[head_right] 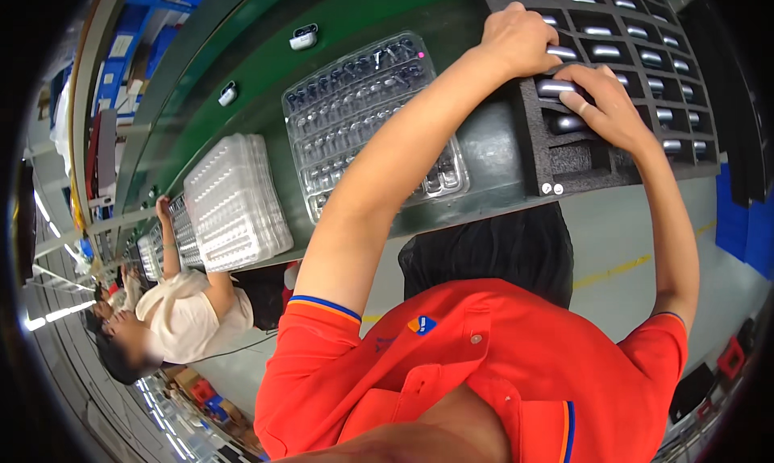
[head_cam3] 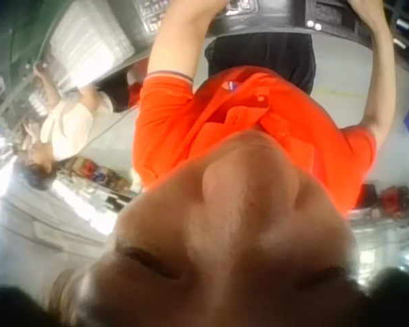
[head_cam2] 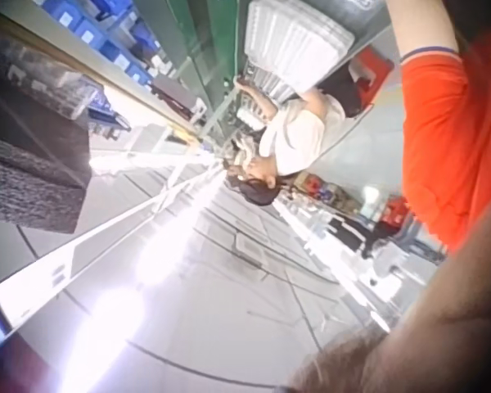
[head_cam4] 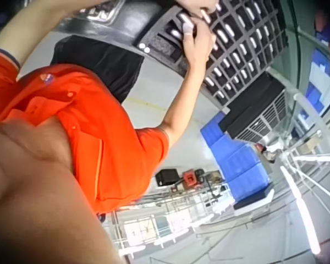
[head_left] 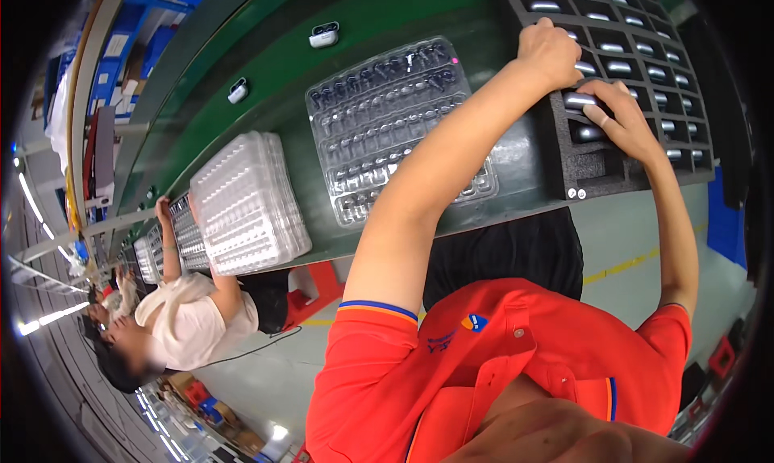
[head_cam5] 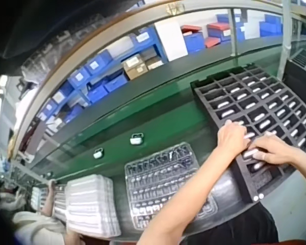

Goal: Assembling and placing earbud charging cases into plastic trays at a factory workbench.

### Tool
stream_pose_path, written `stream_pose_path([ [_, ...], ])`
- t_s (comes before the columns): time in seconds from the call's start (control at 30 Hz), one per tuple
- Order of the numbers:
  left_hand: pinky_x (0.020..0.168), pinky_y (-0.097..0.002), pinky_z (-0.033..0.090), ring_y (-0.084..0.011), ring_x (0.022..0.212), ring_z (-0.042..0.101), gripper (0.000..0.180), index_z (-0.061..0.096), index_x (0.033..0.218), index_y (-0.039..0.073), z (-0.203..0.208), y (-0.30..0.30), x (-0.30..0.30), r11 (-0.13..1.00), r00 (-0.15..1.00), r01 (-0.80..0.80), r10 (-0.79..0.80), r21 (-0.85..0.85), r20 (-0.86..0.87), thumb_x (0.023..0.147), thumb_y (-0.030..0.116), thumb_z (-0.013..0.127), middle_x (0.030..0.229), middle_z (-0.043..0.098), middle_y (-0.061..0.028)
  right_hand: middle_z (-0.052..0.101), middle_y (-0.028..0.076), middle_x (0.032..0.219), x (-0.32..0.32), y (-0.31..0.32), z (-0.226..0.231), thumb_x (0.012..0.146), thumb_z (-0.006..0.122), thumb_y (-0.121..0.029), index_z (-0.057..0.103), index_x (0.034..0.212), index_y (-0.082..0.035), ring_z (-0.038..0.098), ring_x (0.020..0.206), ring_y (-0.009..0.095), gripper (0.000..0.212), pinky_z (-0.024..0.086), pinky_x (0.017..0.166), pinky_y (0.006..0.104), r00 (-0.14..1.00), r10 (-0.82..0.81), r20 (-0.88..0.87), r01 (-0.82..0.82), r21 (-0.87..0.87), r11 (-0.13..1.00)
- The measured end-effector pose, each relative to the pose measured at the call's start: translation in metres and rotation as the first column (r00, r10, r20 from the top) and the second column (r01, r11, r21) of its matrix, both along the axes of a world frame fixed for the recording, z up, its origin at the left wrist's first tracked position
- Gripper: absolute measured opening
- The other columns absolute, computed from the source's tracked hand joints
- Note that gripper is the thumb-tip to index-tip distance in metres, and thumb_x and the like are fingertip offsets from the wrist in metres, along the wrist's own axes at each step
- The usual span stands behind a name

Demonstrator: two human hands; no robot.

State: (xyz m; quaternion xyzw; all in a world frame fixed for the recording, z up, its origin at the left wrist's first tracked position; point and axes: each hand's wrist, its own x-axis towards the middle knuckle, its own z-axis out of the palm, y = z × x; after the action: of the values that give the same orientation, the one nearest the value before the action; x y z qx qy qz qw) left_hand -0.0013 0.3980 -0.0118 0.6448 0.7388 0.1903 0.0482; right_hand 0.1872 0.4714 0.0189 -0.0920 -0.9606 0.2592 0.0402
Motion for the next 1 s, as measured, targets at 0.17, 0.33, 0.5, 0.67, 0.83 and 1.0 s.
stream_pose_path([
  [0.17,0.088,-0.0425,0.052,-0.0320,0.100,0.062,0.030,0.078,0.093,0.014,-0.012,0.000,-0.007,0.985,0.988,-0.099,0.080,0.143,0.134,0.083,0.039,0.065,0.095,0.074,-0.0084,0.063,0.016,0.101,-0.004,-0.003,-0.022,0.104,0.042,-0.035,0.060,0.111,-0.002,0.057,0.096,0.030,0.038,0.042,0.088,0.0371,0.992,-0.127,-0.027,0.128,0.028,0.991],
  [0.33,0.072,-0.0457,0.062,-0.0320,0.090,0.069,0.029,0.060,0.102,-0.004,0.015,-0.028,-0.018,0.845,-0.142,-0.396,-0.442,0.359,0.886,0.099,0.021,0.046,0.107,0.066,-0.0168,0.051,0.003,0.083,-0.003,-0.005,-0.024,0.107,0.042,-0.037,0.058,0.095,0.002,0.044,0.083,0.011,0.043,0.039,0.077,0.0271,0.737,-0.550,-0.393,0.443,-0.333,0.832],
  [0.5,0.082,-0.0470,0.061,-0.0353,0.104,0.067,0.017,0.061,0.105,0.011,0.046,-0.145,-0.066,0.889,-0.471,-0.439,-0.352,0.132,0.809,0.093,0.023,0.063,0.102,0.066,-0.0111,0.053,0.000,0.084,-0.050,-0.031,0.003,0.105,0.050,-0.039,0.059,0.097,0.001,0.046,0.083,0.010,0.042,0.041,0.078,0.0271,0.764,-0.436,-0.476,0.281,-0.363,0.888],
  [0.67,0.057,-0.0252,0.053,-0.0187,0.081,0.066,0.016,0.058,0.103,0.005,0.028,-0.211,-0.063,0.923,-0.364,-0.383,-0.111,-0.040,0.925,0.093,0.014,0.067,0.091,0.063,-0.0054,0.053,-0.003,0.082,-0.114,-0.073,0.018,0.105,0.048,-0.041,0.061,0.095,-0.003,0.045,0.077,0.007,0.042,0.038,0.069,0.0242,0.890,-0.328,-0.317,0.131,-0.511,0.850],
  [0.83,0.087,-0.0250,0.047,-0.0090,0.095,0.061,0.037,0.058,0.122,0.001,0.026,-0.225,-0.040,0.887,0.104,-0.459,-0.002,0.050,0.995,0.092,0.015,0.072,0.101,0.068,-0.0044,0.055,-0.002,0.081,-0.160,-0.106,0.011,0.103,0.055,-0.034,0.063,0.097,-0.004,0.049,0.077,0.007,0.032,0.044,0.073,0.0254,0.968,-0.049,-0.244,-0.106,-0.583,0.806],
  [1.0,0.077,-0.0238,0.050,-0.0076,0.087,0.062,0.022,0.062,0.101,0.001,0.034,-0.243,-0.047,0.826,0.338,-0.552,0.099,0.112,0.936,0.090,0.015,0.075,0.096,0.069,-0.0031,0.061,0.004,0.094,-0.172,-0.119,0.020,0.089,0.071,-0.020,0.067,0.105,-0.004,0.059,0.087,0.014,0.023,0.047,0.075,0.0281,0.836,0.015,-0.548,-0.176,-0.243,0.954],
])
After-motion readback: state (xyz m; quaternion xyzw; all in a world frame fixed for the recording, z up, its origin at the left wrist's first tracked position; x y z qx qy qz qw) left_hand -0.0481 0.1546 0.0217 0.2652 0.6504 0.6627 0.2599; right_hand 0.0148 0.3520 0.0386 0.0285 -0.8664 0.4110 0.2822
